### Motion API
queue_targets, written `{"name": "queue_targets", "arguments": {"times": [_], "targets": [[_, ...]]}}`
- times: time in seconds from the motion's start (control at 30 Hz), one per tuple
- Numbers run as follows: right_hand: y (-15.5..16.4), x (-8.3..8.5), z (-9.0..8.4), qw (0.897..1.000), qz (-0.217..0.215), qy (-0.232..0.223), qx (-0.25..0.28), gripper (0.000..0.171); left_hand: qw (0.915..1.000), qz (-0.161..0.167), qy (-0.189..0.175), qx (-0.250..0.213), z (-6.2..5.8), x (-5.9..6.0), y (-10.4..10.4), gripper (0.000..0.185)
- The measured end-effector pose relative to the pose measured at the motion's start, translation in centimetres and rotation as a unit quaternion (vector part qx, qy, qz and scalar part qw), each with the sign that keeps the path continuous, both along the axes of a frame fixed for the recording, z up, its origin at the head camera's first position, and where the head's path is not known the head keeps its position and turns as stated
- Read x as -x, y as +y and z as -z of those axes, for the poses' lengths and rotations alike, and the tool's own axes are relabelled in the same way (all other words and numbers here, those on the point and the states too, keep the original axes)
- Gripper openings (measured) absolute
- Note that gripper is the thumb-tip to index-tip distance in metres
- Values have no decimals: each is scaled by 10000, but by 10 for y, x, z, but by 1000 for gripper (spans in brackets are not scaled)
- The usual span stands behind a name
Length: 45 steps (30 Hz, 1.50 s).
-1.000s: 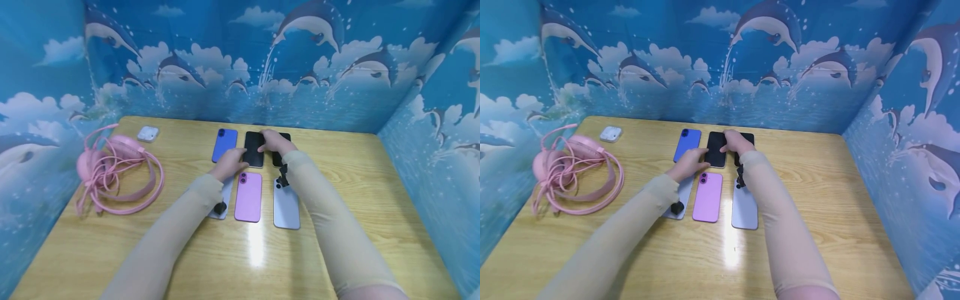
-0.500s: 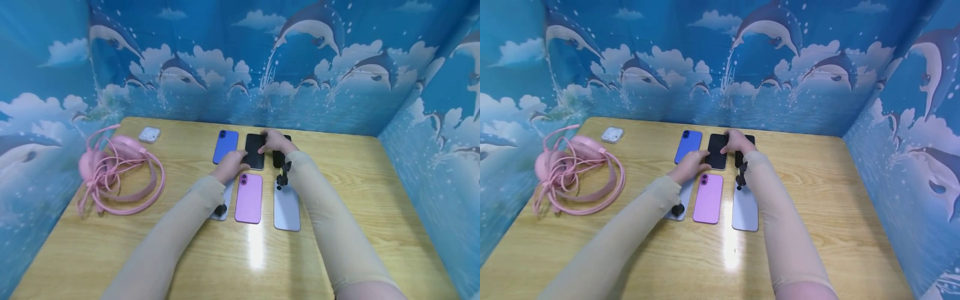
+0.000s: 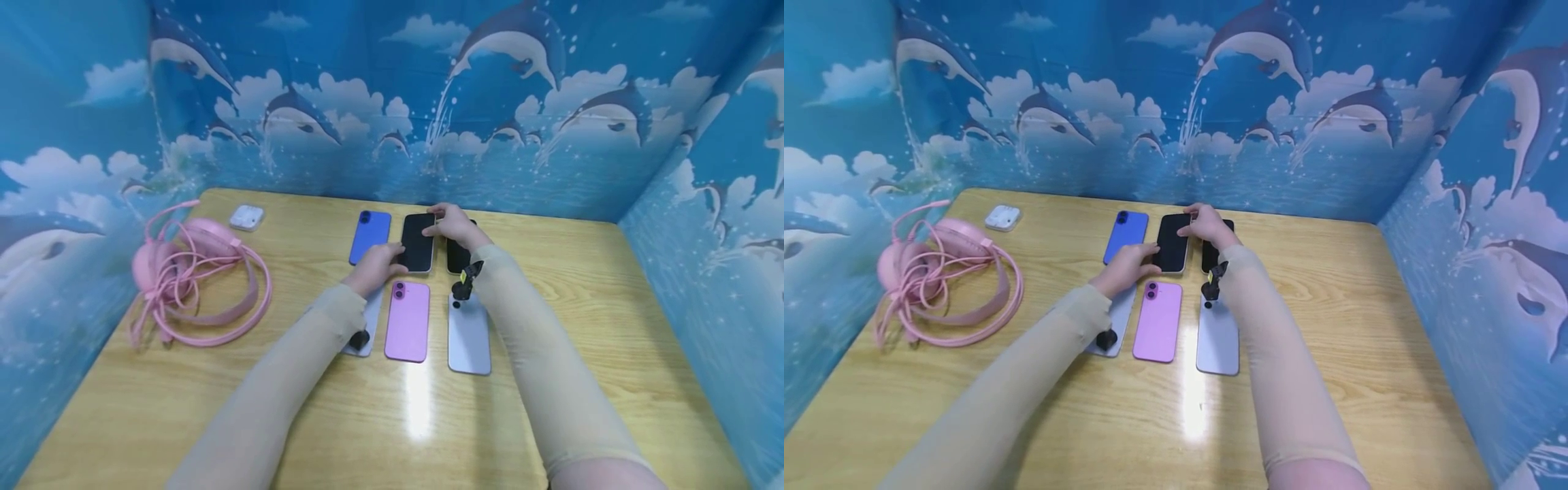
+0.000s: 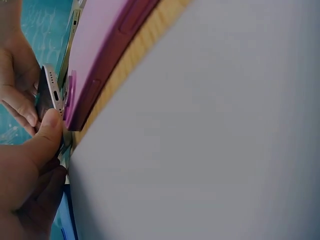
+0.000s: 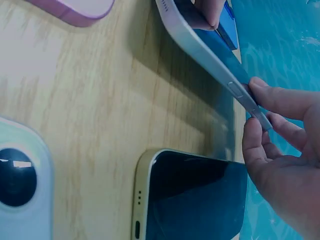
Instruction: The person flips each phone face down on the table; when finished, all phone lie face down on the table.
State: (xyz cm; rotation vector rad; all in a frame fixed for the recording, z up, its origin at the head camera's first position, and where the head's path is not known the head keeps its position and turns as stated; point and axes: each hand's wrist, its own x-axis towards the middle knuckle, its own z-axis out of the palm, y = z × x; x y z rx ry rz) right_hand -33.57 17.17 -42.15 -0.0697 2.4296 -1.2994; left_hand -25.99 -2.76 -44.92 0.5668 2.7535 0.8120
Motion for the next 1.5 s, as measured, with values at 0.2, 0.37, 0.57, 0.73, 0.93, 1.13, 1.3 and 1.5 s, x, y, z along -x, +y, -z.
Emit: {"name": "queue_targets", "arguments": {"times": [0.2, 0.37, 0.57, 0.73, 0.93, 1.13, 1.3, 1.5], "targets": [[-1, -3, -5, 9999, 35, 87, -41, 53, 9998, 135, -1, -168, 4, 0, -2, 57], [-10, -6, -8, 9987, 172, 403, -262, 48, 9997, 138, 84, -161, 8, -1, -2, 59], [-20, -5, -15, 9965, 259, 633, -472, 45, 9989, 379, 276, -50, -2, -6, 4, 56], [-26, -5, -23, 9927, 201, 855, -832, 43, 9962, 647, 570, -118, -15, -11, 10, 58], [-29, -6, -30, 9888, 28, 913, -1178, 41, 9908, 948, 963, -9, -24, -13, 14, 58], [-33, -6, -40, 9830, -153, 1071, -1486, 37, 9860, 1150, 1210, 36, -28, -14, 17, 55], [-37, -6, -45, 9803, -222, 1037, -1668, 37, 9821, 1273, 1376, 183, -27, -14, 16, 52], [-38, -6, -45, 9783, -289, 1040, -1767, 37, 9799, 1345, 1468, 112, -24, -14, 18, 51]]}}
